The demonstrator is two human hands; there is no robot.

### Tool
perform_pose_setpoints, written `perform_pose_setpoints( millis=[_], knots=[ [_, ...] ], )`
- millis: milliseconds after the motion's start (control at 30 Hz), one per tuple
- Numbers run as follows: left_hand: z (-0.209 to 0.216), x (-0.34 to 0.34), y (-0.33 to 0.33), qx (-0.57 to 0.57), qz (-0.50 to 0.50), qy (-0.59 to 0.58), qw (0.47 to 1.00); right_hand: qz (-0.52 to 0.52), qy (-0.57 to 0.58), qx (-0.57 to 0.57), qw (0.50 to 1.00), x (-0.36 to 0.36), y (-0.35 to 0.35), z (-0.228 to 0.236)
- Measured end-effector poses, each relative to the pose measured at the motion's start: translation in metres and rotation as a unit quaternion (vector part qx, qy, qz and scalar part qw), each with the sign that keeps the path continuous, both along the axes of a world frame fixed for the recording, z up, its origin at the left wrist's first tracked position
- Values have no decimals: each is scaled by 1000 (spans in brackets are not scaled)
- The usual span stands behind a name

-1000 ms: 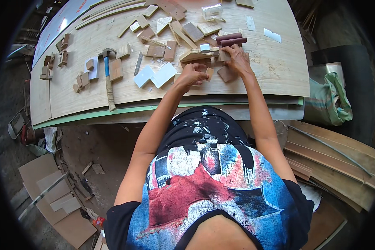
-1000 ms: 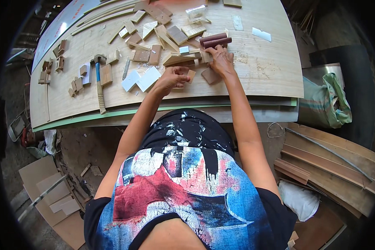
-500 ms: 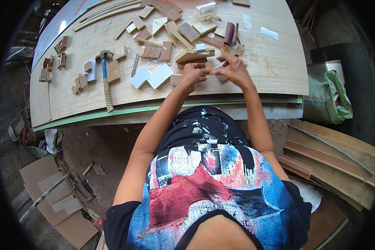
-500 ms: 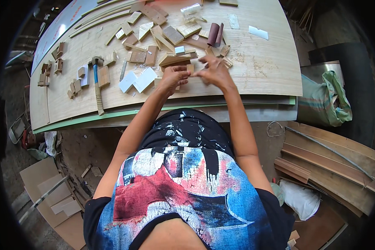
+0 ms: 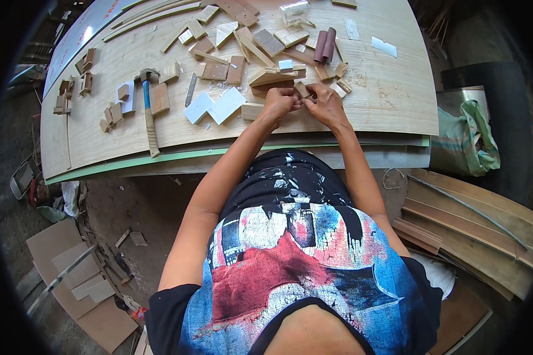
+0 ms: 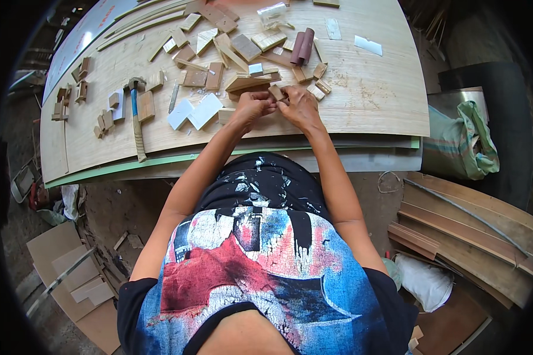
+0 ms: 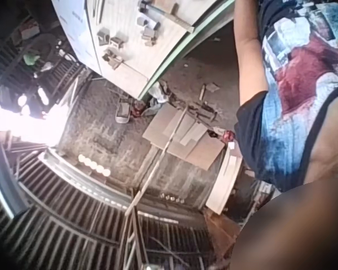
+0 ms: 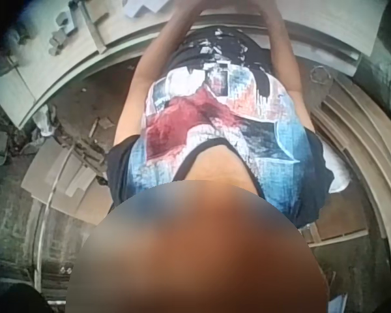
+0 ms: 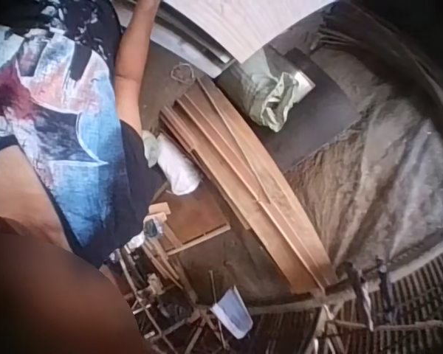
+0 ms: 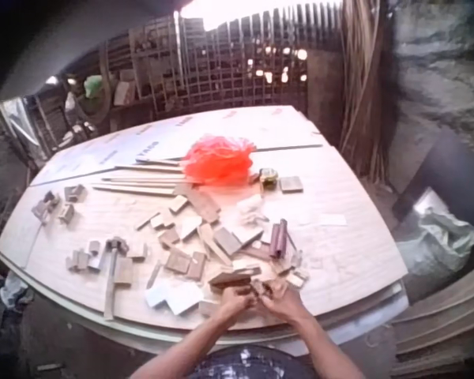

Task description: Assembling small wooden blocks using glue and a scraper.

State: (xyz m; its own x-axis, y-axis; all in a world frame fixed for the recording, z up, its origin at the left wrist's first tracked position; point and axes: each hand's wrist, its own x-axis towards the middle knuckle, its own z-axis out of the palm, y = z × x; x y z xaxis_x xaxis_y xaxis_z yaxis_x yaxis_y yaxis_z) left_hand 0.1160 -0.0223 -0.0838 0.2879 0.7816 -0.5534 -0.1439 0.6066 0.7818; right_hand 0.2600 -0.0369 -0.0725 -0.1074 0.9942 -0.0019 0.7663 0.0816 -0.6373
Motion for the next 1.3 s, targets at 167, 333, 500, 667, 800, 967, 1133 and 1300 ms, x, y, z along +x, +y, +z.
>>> perform_pose_setpoints(
  millis=[167, 333, 500, 667, 800, 967, 1133, 1300],
  knots=[
    [6, 4, -1, -3, 18, 37, 999, -34, -107, 26, 993, -1, 3, -10],
    [26, -19, 6, 32, -73, 88, 993, -76, -154, 71, 983, -4, 4, -18],
    [32, -53, 13, 102, -82, 165, 978, -99, -141, 92, 981, -11, 8, -24],
    [31, -76, 19, 128, -44, 227, 964, -99, -163, 91, 977, -18, 13, -27],
    [20, -86, 24, 157, -23, 314, 936, -100, -142, 90, 981, -17, 14, -31],
    [12, -93, 25, 219, -16, 448, 867, -94, -115, 55, 987, -10, 17, -28],
    [8, -96, 30, 253, -36, 420, 871, -31, -49, 110, 992, 2, 26, -34],
    [10, -81, 25, 329, -33, 393, 858, -12, 31, 21, 999, 1, 32, -17]
  ],
)
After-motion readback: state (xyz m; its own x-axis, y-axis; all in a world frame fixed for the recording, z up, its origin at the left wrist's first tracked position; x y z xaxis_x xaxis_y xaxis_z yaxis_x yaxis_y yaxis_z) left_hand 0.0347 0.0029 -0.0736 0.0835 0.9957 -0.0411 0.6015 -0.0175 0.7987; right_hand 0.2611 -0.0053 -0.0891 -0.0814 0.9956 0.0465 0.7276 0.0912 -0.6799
